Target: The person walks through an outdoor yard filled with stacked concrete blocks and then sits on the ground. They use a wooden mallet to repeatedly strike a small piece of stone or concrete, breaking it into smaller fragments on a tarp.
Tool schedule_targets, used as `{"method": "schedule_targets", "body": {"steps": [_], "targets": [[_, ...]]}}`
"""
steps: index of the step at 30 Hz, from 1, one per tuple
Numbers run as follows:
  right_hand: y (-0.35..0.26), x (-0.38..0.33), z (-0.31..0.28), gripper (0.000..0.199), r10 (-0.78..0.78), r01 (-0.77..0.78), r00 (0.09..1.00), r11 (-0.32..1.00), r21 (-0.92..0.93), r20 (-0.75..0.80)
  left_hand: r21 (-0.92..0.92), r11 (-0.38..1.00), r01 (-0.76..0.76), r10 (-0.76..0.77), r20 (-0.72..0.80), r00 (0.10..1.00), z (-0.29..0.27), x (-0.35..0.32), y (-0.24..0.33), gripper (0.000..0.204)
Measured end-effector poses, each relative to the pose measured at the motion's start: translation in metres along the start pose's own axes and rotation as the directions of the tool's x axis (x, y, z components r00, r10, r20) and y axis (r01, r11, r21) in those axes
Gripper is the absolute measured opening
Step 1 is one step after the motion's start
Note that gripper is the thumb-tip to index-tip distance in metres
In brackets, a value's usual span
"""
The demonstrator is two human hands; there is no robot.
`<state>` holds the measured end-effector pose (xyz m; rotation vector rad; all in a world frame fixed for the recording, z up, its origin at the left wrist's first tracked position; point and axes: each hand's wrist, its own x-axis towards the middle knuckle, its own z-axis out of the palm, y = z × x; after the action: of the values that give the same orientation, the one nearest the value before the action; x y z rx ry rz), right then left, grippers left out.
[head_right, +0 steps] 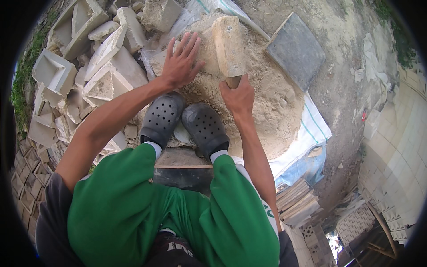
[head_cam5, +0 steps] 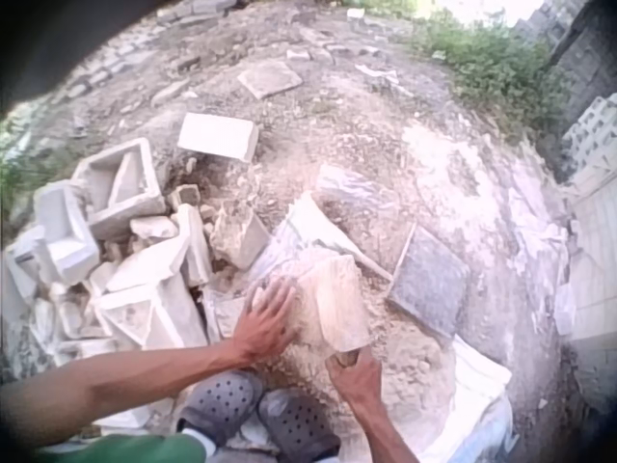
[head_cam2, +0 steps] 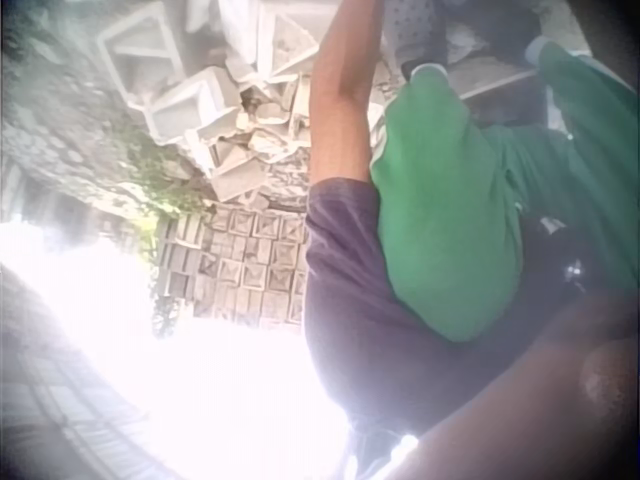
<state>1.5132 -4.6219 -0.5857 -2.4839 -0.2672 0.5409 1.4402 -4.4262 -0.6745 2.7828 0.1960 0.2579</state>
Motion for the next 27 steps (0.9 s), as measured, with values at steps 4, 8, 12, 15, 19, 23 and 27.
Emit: {"method": "schedule_targets", "body": {"steps": [4, 8, 12, 15, 19, 23, 27], "targets": [[0.004, -0.002, 0.005, 0.049, -0.015, 0.015, 1.000, 1.000, 0.021, -0.014, -0.018, 0.999, -0.029, 0.030, 0.014, 0.999, -0.002, -0.003, 0.005, 0.072], [-0.002, 0.000, 0.001, 0.049, 0.034, -0.035, 0.999, 0.999, 0.038, 0.024, -0.047, 0.998, -0.048, 0.049, 0.021, 0.999, -0.004, -0.003, 0.006, 0.072], [0.003, -0.002, 0.006, 0.049, -0.032, 0.033, 0.999, 0.999, 0.042, -0.021, -0.025, 0.999, -0.037, 0.038, 0.034, 0.999, -0.005, -0.003, 0.005, 0.073], [-0.004, -0.001, -0.002, 0.049, -0.002, 0.002, 0.999, 1.000, 0.006, 0.032, -0.045, 0.999, -0.004, 0.004, -0.003, 1.000, -0.002, -0.002, -0.002, 0.074], [0.012, -0.009, 0.009, 0.048, -0.051, 0.051, 0.999, 0.998, 0.028, -0.011, -0.048, 0.999, 0.000, -0.001, -0.023, 1.000, -0.002, -0.002, -0.004, 0.075], [0.017, -0.015, 0.009, 0.047, -0.030, 0.031, 0.999, 0.996, 0.082, -0.020, -0.011, 1.000, -0.012, 0.012, -0.015, 1.000, -0.002, -0.004, -0.006, 0.075], [0.020, -0.018, 0.010, 0.047, -0.068, 0.069, 0.997, 0.997, 0.035, -0.026, -0.009, 1.000, -0.011, 0.011, -0.013, 1.000, -0.001, -0.004, -0.005, 0.074]]}}
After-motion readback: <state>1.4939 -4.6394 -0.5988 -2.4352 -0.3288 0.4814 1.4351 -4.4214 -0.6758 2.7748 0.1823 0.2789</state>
